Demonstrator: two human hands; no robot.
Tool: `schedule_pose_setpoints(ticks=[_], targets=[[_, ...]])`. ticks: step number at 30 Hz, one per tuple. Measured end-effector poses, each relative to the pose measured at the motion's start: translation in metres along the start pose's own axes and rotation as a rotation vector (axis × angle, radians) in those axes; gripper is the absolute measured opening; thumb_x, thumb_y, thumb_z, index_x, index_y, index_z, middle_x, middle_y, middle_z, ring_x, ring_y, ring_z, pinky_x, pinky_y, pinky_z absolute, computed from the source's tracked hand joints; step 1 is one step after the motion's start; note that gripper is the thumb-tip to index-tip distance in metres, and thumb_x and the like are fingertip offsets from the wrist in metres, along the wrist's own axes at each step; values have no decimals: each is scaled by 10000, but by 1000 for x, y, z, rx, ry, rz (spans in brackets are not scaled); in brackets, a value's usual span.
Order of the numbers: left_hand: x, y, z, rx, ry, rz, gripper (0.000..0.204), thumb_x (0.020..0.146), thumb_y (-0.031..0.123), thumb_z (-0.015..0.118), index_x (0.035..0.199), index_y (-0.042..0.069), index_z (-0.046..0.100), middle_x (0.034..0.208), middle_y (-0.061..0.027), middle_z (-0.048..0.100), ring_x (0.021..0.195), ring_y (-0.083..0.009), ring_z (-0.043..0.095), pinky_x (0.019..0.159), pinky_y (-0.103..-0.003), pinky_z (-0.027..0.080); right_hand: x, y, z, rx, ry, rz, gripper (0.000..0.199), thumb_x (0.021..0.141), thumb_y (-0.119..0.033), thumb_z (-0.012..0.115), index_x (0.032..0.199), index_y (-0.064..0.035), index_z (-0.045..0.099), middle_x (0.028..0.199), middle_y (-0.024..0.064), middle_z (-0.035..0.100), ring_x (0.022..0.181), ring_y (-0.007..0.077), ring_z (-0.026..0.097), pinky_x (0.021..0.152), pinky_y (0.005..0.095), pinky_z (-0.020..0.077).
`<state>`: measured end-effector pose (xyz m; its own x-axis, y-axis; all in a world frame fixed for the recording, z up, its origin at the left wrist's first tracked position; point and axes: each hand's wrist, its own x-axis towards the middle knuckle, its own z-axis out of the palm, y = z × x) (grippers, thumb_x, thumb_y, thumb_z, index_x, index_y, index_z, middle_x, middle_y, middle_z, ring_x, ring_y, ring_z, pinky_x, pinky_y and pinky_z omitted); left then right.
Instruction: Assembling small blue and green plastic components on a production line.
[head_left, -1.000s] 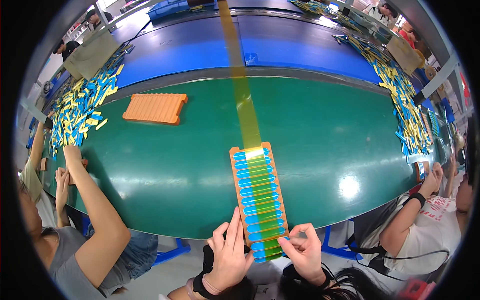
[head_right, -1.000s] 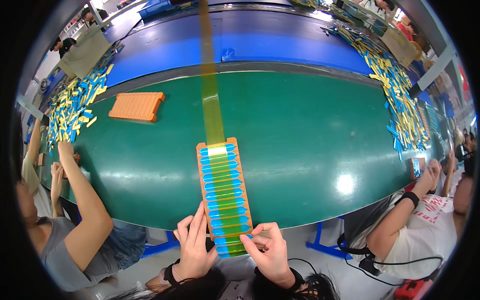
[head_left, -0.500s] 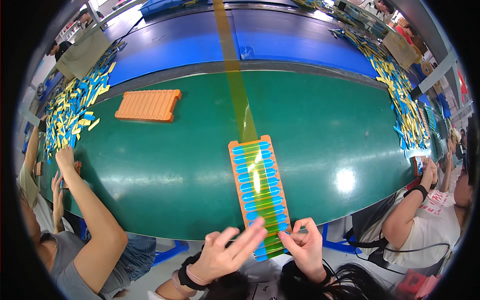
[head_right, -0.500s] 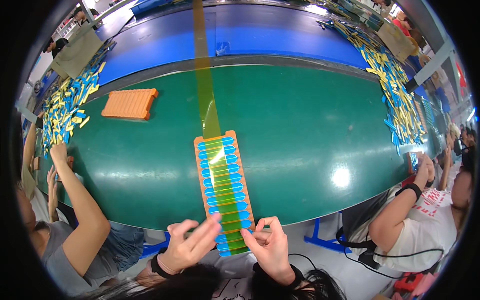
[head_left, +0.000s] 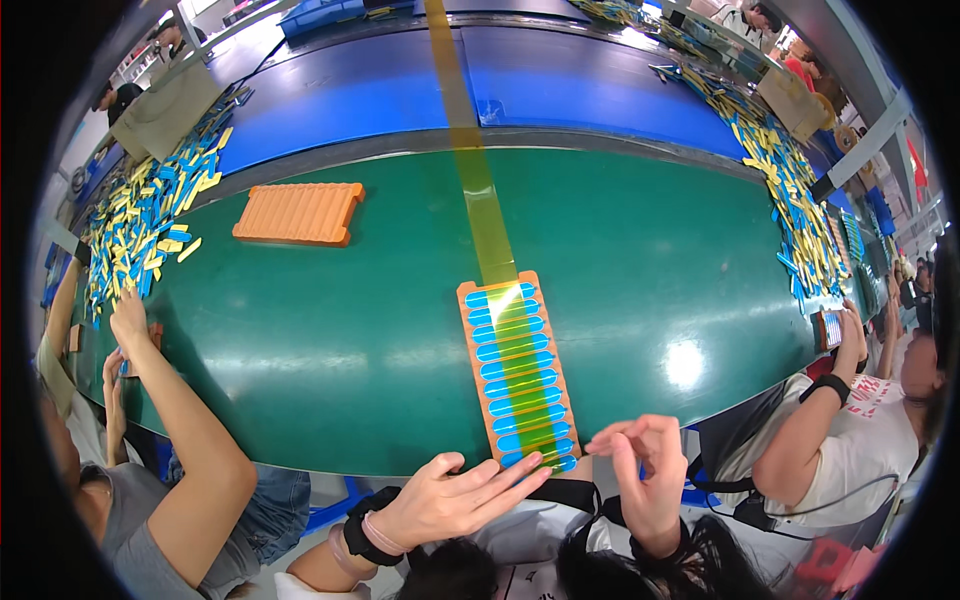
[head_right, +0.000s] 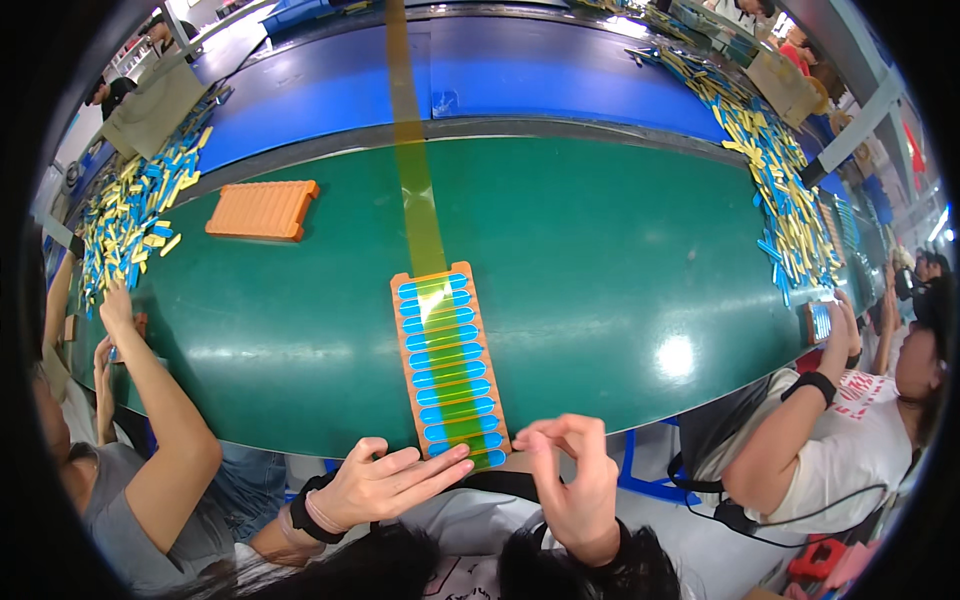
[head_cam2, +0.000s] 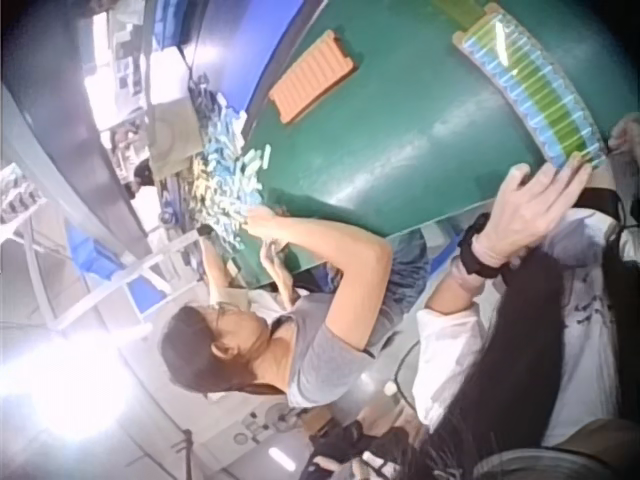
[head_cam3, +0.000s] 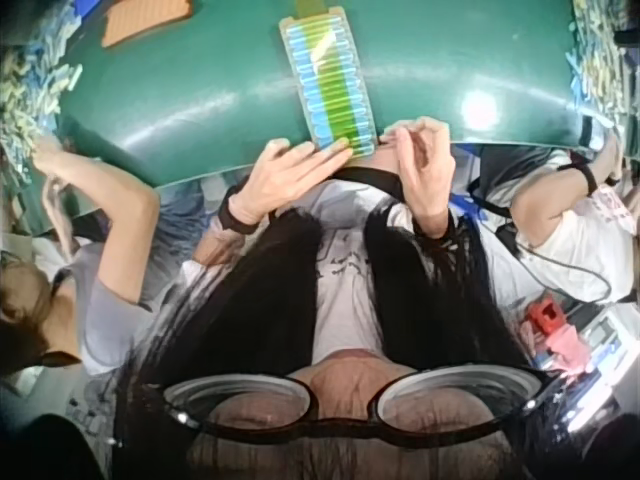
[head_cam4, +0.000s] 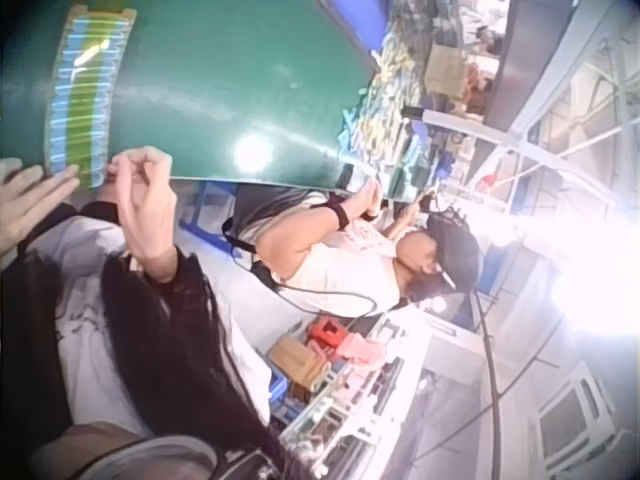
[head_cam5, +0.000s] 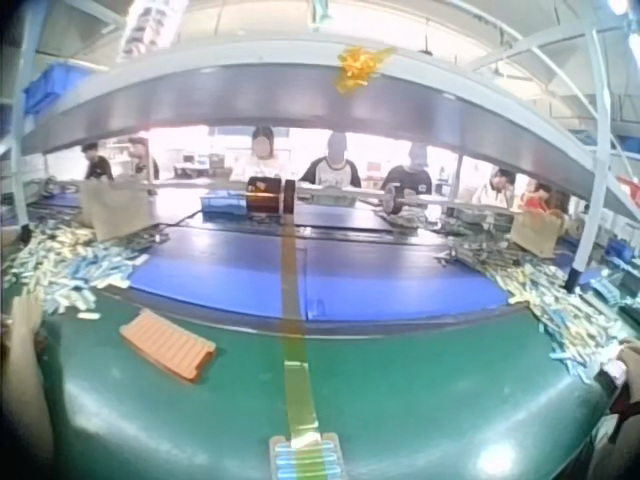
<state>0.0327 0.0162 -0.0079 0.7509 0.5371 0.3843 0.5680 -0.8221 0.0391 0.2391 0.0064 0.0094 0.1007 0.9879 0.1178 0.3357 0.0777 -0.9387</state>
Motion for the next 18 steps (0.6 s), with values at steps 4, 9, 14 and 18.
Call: schedule_pose_setpoints(ticks=[4,9,14,18], targets=[[-1,1,0,53,5,52,402,758,83,520,1156,131,508,1165,33,516,780,-48,434,556,-190,300,24,-28,7,-104,-337,90,218,815,-39,514,945,16,348,801,164,576,709,234,624,570,314,489],[10,8,-19,-64,-86,30,392,731,56,528,1123,80,516,1074,-21,545,795,-106,455,601,-228,359,30,-33,14,-256,-449,35,204,828,-92,481,930,-2,330,766,187,559,632,319,593,520,390,460],[47,-30,-25,-515,275,-569,320,710,48,584,1027,38,539,895,-112,542,832,-271,508,719,-340,422,28,-42,16,-361,-451,19,188,828,-92,472,916,-3,332,753,182,545,619,326,584,525,408,453],[108,-121,1,-846,417,-958,521,796,214,580,1192,-33,350,1195,-171,422,1074,-265,424,856,-333,389,30,-49,14,-444,-502,19,240,815,-117,508,935,3,338,773,172,551,685,290,605,578,395,456]])
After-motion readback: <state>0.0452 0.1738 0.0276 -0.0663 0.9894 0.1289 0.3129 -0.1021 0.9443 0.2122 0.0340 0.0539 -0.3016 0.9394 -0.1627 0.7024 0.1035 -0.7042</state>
